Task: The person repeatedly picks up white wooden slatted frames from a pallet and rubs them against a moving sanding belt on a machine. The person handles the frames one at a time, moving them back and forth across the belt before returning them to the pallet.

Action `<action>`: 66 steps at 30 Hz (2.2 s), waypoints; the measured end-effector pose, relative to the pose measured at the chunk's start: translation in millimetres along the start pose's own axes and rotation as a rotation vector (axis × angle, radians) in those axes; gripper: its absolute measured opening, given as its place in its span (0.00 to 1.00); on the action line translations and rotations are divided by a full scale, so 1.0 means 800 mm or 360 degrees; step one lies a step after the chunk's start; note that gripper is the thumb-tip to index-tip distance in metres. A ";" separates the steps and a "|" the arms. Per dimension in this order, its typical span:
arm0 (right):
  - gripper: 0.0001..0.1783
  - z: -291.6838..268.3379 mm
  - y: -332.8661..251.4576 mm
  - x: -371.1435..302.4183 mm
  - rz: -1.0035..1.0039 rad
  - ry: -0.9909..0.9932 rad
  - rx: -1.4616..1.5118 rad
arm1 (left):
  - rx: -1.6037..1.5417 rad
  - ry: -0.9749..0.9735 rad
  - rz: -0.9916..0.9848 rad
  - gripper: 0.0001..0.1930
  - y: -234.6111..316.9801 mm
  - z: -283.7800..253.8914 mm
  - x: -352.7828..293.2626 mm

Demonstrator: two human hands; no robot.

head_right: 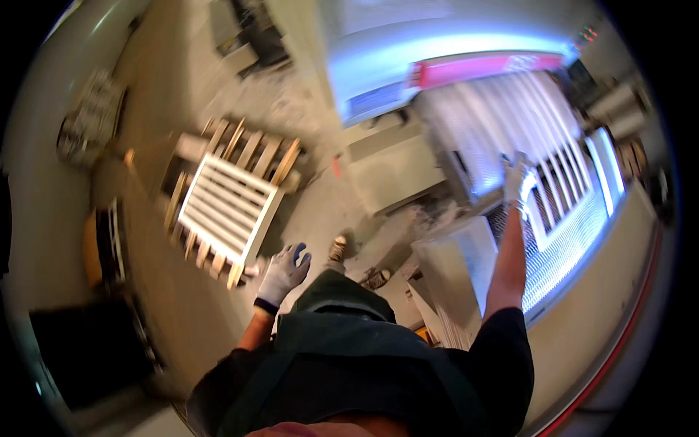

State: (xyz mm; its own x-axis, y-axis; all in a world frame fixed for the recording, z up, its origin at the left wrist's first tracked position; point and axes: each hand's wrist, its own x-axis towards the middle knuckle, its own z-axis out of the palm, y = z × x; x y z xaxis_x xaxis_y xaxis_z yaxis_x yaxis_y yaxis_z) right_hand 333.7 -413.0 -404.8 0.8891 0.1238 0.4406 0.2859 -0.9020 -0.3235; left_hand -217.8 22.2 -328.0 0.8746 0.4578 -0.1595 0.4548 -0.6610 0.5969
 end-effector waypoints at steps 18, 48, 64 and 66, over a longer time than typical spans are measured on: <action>0.13 0.263 -0.751 -0.605 0.1633 -0.1978 0.1958 | -0.0413 -0.0091 -0.1070 0.22 -0.448 -0.004 -0.108; 0.09 0.119 -0.829 -0.556 0.0725 -0.1912 0.1460 | 0.0797 -0.0223 -0.0941 0.30 -0.956 -0.089 -0.047; 0.18 -0.296 -0.729 -0.294 0.0161 -0.1732 0.1123 | -0.2641 0.0007 -0.1226 0.28 -0.622 0.021 -0.003; 0.16 -0.351 -0.694 -0.270 -0.0158 -0.1457 0.1217 | -0.2520 0.0274 -0.0850 0.30 -0.531 -0.048 0.034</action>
State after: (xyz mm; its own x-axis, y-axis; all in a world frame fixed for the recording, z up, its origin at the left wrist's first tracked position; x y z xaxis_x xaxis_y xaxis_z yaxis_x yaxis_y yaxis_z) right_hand -117.5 -54.8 -85.4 0.6868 0.7073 -0.1675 0.2304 -0.4304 -0.8727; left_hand -393.5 337.8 -555.7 0.6126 0.5439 -0.5735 -0.0250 0.7386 0.6737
